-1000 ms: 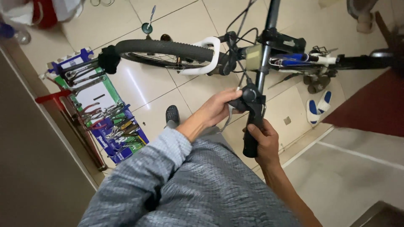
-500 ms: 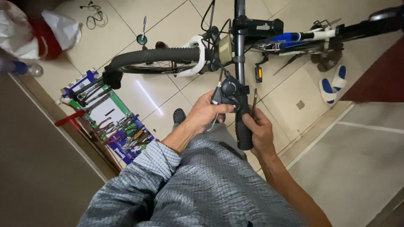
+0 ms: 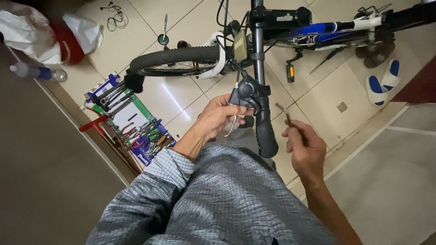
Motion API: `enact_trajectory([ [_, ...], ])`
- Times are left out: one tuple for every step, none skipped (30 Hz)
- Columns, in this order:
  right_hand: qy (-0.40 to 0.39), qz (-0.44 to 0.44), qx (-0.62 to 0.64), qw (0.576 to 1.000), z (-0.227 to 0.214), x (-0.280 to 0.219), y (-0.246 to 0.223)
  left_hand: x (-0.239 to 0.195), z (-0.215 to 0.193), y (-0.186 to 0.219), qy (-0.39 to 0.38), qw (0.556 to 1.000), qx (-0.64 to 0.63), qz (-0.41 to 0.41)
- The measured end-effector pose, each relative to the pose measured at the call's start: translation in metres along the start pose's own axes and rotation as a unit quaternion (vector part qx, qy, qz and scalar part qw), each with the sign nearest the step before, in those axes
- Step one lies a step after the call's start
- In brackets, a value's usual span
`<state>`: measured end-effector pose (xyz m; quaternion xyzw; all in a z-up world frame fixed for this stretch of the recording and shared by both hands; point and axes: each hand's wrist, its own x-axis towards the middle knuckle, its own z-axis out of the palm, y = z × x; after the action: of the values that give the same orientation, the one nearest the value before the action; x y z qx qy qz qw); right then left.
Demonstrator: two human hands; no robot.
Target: The person uses an Allen key to loosen the bolts on the bicycle handlebar stem and the brake lever clamp. They then rotate the handlebar to a new position and tighten the bolts back down to secure it.
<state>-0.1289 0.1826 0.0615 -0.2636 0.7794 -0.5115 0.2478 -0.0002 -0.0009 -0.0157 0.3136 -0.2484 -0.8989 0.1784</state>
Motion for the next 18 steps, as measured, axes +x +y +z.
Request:
enact_trajectory([
  [-0.025, -0.011, -0.011, 1.0, -0.004, -0.003, 0.002, -0.001, 0.0, 0.001, -0.003, 1.0, -0.004, -0.001],
  [-0.026, -0.01, -0.01, 1.0, -0.003, -0.005, 0.006, 0.0, -0.002, -0.001, -0.001, 1.0, -0.003, -0.002],
  [-0.043, -0.052, -0.026, 0.997, -0.003, -0.007, 0.01, 0.002, -0.003, -0.002, -0.004, 1.0, -0.004, -0.001],
  [-0.061, -0.093, -0.041, 0.993, -0.003, -0.008, 0.014, 0.003, -0.005, -0.004, -0.006, 1.0, -0.004, 0.001],
  [-0.061, -0.093, -0.041, 0.993, 0.0, -0.008, 0.007, 0.004, -0.005, -0.004, -0.006, 1.0, -0.004, 0.001],
  [-0.066, -0.146, -0.093, 0.983, 0.004, -0.008, -0.001, 0.005, -0.006, -0.004, -0.01, 1.0, -0.001, -0.002],
  [-0.072, -0.198, -0.146, 0.967, 0.008, -0.009, -0.008, 0.005, -0.007, -0.004, -0.013, 1.0, 0.002, -0.005],
  [-0.071, -0.198, -0.146, 0.967, 0.011, -0.009, -0.003, 0.005, -0.007, -0.004, -0.013, 1.0, 0.002, -0.005],
  [-0.057, -0.228, -0.182, 0.955, 0.015, -0.009, 0.001, 0.005, -0.007, -0.004, -0.008, 1.0, 0.004, -0.004],
  [-0.043, -0.258, -0.218, 0.94, 0.019, -0.008, 0.006, 0.005, -0.006, -0.004, -0.003, 1.0, 0.007, -0.002],
  [-0.042, -0.259, -0.218, 0.94, 0.022, -0.006, 0.01, 0.004, -0.005, -0.003, -0.004, 1.0, 0.007, -0.002],
  [-0.028, -0.281, -0.242, 0.928, 0.025, -0.004, 0.015, 0.004, -0.004, -0.003, -0.004, 1.0, 0.015, 0.0],
  [-0.013, -0.302, -0.266, 0.915, 0.028, -0.001, 0.02, 0.004, -0.004, -0.002, -0.003, 1.0, 0.024, 0.002],
  [-0.013, -0.303, -0.266, 0.915, 0.029, 0.0, 0.018, 0.005, -0.005, -0.004, -0.004, 1.0, 0.025, 0.003],
  [-0.023, -0.298, -0.259, 0.918, 0.029, 0.002, 0.015, 0.005, -0.006, -0.004, -0.009, 1.0, 0.024, 0.008],
  [-0.033, -0.293, -0.252, 0.922, 0.03, 0.003, 0.012, 0.006, -0.007, -0.005, -0.014, 1.0, 0.023, 0.014],
  [-0.033, -0.294, -0.253, 0.921, 0.029, 0.004, 0.014, 0.006, -0.007, -0.006, -0.014, 1.0, 0.022, 0.015],
  [-0.034, -0.289, -0.266, 0.919, 0.028, 0.005, 0.016, 0.005, -0.007, -0.006, -0.024, 0.999, 0.019, 0.018],
])
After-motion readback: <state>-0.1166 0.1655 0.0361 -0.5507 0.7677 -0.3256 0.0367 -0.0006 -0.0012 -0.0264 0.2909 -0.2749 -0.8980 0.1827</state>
